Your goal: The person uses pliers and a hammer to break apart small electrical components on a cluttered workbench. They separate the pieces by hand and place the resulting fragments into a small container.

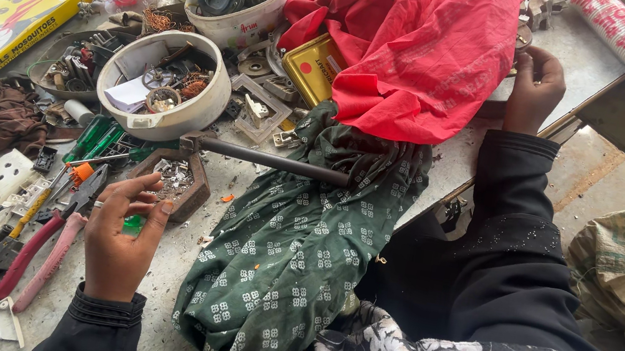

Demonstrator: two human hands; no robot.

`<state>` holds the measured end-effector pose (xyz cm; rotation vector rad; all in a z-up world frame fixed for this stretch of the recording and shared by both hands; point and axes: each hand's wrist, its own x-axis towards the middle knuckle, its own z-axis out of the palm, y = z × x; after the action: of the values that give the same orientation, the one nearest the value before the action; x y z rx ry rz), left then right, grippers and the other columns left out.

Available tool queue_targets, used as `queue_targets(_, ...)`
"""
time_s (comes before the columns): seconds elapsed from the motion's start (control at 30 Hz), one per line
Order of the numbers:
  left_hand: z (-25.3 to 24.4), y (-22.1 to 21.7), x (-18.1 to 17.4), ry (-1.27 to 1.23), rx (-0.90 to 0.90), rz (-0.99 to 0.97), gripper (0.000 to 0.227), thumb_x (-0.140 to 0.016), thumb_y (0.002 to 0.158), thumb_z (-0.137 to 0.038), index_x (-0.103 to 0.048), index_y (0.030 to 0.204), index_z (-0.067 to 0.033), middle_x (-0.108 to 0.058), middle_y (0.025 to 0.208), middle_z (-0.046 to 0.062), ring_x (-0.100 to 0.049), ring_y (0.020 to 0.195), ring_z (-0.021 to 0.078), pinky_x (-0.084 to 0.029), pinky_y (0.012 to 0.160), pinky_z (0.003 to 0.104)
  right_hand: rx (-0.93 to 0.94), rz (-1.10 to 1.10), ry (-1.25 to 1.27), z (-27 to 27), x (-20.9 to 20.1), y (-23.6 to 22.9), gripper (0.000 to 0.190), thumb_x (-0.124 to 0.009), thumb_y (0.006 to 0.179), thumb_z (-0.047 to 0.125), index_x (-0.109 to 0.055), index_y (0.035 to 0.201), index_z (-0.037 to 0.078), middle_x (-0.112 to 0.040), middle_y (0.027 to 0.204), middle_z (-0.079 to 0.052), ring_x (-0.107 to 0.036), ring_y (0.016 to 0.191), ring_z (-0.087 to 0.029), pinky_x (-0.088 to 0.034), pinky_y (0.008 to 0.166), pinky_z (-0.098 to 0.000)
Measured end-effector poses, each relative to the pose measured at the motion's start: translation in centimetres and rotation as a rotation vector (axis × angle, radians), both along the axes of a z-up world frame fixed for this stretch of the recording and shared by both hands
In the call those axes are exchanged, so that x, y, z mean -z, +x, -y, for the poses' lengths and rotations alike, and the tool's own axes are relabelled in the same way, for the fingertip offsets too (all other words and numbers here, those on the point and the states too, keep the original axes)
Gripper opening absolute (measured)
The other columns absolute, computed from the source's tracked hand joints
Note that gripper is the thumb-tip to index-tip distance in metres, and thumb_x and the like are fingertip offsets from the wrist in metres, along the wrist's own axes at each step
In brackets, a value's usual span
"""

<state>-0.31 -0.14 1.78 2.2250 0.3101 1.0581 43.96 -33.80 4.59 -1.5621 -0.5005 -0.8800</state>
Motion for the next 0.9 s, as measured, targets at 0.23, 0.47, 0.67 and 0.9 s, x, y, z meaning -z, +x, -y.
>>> queue_targets(0.23,-0.1,0.1,0.2,-0.004,-0.011,-0.019,0.035,-0.074,0.095,-0.007,-0.065,0.128,-0.0042,-0.067,0.120,0.008,-0.067,0.103,0.0140,-0.059,0.087,0.029,-0.169,-0.048,0.079,-0.3,-0.2,-0.5,0.017,-0.064,0.099,0.001,-0.067,0.115,0.003,-0.072,0.100,-0.005,-0.068,0.090,-0.011,-0.055,0.079,-0.0255)
queue_targets(0.47,-0.4,0.2,0.6,-0.049,-0.021,-0.031,0.034,-0.073,0.095,-0.007,-0.065,0.128,-0.0036,-0.066,0.122,0.008,-0.067,0.104,0.0134,-0.059,0.088,0.029,0.092,0.078,-0.086,-0.2,-0.8,-0.9,0.008,-0.077,0.103,0.005,-0.070,0.107,0.002,-0.066,0.102,-0.006,-0.065,0.088,-0.014,-0.054,0.075,-0.0280)
queue_targets(0.67,-0.6,0.3,0.9,-0.061,-0.028,-0.043,0.034,-0.072,0.096,-0.006,-0.064,0.129,-0.0033,-0.066,0.123,0.008,-0.066,0.104,0.0128,-0.058,0.089,0.029,0.194,0.056,-0.125,0.0,-0.7,-0.2,0.012,-0.083,0.100,0.010,-0.073,0.101,0.005,-0.060,0.099,-0.005,-0.062,0.083,-0.013,-0.055,0.071,-0.0273)
queue_targets(0.9,-0.5,0.7,0.8,-0.022,-0.005,-0.003,0.033,-0.072,0.095,-0.003,-0.066,0.128,-0.0046,-0.067,0.119,0.008,-0.067,0.100,0.0134,-0.058,0.084,0.028,0.083,0.078,0.074,0.0,-0.3,0.2,0.009,-0.074,0.106,0.006,-0.067,0.111,0.005,-0.067,0.106,-0.006,-0.064,0.097,-0.014,-0.054,0.078,-0.0265)
